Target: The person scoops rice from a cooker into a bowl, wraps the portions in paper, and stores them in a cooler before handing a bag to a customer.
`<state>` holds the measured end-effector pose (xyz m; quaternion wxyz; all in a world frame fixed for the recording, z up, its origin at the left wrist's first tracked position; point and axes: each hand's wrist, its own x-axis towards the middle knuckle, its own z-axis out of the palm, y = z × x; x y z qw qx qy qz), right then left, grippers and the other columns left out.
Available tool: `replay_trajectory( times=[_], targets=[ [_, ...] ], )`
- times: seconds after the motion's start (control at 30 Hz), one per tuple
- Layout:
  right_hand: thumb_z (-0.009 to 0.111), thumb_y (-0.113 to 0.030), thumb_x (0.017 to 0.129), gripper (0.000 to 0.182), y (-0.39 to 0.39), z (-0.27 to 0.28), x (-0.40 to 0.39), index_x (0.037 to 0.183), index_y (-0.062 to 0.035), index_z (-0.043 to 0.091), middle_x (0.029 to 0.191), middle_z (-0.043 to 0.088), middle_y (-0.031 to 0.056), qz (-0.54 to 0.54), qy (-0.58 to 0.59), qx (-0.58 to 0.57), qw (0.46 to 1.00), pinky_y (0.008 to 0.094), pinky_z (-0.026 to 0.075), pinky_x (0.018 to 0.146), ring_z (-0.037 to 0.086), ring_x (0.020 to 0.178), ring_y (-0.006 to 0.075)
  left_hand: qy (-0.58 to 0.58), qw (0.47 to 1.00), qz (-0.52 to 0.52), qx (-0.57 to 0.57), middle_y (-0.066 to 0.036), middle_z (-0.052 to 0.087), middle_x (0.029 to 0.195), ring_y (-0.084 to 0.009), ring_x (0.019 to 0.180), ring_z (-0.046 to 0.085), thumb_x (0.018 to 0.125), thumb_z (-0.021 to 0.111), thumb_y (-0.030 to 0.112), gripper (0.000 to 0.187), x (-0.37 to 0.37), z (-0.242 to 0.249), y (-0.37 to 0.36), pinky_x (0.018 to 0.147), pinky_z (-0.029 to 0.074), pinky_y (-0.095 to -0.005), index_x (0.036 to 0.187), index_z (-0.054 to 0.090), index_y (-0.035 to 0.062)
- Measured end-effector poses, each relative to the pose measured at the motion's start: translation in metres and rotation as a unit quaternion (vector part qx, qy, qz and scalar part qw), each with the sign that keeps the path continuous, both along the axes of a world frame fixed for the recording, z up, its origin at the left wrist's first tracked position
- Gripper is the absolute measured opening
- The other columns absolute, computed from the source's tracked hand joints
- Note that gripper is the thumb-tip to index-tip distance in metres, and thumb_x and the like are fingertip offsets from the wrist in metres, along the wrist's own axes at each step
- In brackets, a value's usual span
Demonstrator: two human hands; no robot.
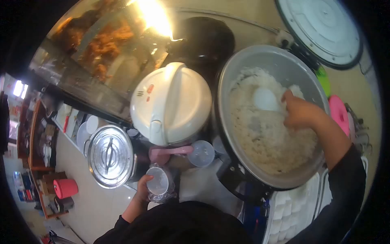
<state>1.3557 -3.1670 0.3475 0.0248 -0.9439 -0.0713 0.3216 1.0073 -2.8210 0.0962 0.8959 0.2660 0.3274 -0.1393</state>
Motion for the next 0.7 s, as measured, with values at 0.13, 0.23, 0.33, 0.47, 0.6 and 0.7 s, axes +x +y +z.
replay_trajectory(
  times=[0.13, 0.23, 0.33, 0.47, 0.6, 0.7],
  targets=[
    [0.060, -0.023, 0.083, 0.032, -0.041, -0.034, 0.029, 0.106, 0.0006, 0.062, 0.101, 0.065, 0.0252, 0.076, -0.142, -0.108, 0.981, 0.0455, 0.050, 0.080, 0.064, 0.090, 0.0408, -0.080, 0.997, -0.015, 0.000, -0.018, 0.062, 0.114, -0.0324, 0.101, 0.063, 0.086, 0.052, 0.046, 0.062, 0.021, 0.022, -0.014, 0.089, 0.051, -0.0435, 0.126, 0.051, -0.0011],
    [0.056, -0.021, 0.087, 0.025, -0.037, -0.022, 0.028, 0.100, -0.0021, 0.066, 0.099, 0.066, 0.0230, 0.070, -0.176, -0.177, 0.966, 0.0474, 0.050, 0.078, 0.064, 0.091, 0.0400, -0.075, 0.997, 0.013, 0.011, -0.017, 0.061, 0.118, -0.0320, 0.105, 0.062, 0.089, 0.047, 0.057, 0.070, 0.031, 0.041, -0.023, 0.092, 0.049, -0.0439, 0.130, 0.050, -0.0007],
    [0.055, -0.016, 0.088, 0.024, -0.042, -0.032, 0.034, 0.106, -0.0044, 0.066, 0.099, 0.067, 0.0206, 0.119, -0.201, -0.205, 0.950, 0.0480, 0.050, 0.079, 0.065, 0.091, 0.0381, -0.111, 0.991, -0.044, 0.066, -0.018, 0.055, 0.129, -0.0334, 0.114, 0.057, 0.090, 0.043, 0.062, 0.079, 0.030, 0.037, -0.016, 0.097, 0.047, -0.0459, 0.136, 0.043, -0.0012],
    [0.054, -0.010, 0.086, 0.030, -0.037, -0.058, 0.034, 0.113, -0.0080, 0.065, 0.098, 0.068, 0.0172, 0.175, -0.231, -0.190, 0.938, 0.0460, 0.052, 0.079, 0.066, 0.091, 0.0364, -0.090, 0.990, -0.022, 0.105, -0.015, 0.061, 0.118, -0.0304, 0.103, 0.062, 0.092, 0.043, 0.060, 0.071, 0.031, 0.039, -0.021, 0.088, 0.050, -0.0424, 0.127, 0.052, -0.0013],
    [0.053, -0.008, 0.082, 0.033, -0.025, -0.055, 0.055, 0.113, -0.0095, 0.066, 0.096, 0.068, 0.0161, 0.136, -0.133, -0.120, 0.974, 0.0432, 0.053, 0.077, 0.065, 0.091, 0.0352, -0.091, 0.989, -0.006, 0.118, -0.016, 0.062, 0.117, -0.0306, 0.102, 0.062, 0.092, 0.043, 0.060, 0.072, 0.024, 0.020, -0.012, 0.086, 0.051, -0.0420, 0.126, 0.053, -0.0026],
    [0.056, -0.008, 0.081, 0.023, -0.037, -0.095, 0.106, 0.098, -0.0024, 0.070, 0.100, 0.068, 0.0173, 0.256, 0.136, -0.193, 0.937, 0.0438, 0.052, 0.078, 0.066, 0.097, 0.0316, -0.102, 0.992, 0.010, 0.068, -0.017, 0.061, 0.118, -0.0313, 0.103, 0.062, 0.092, 0.044, 0.060, 0.074, 0.021, 0.010, -0.009, 0.087, 0.051, -0.0424, 0.127, 0.052, -0.0040]
  ],
)
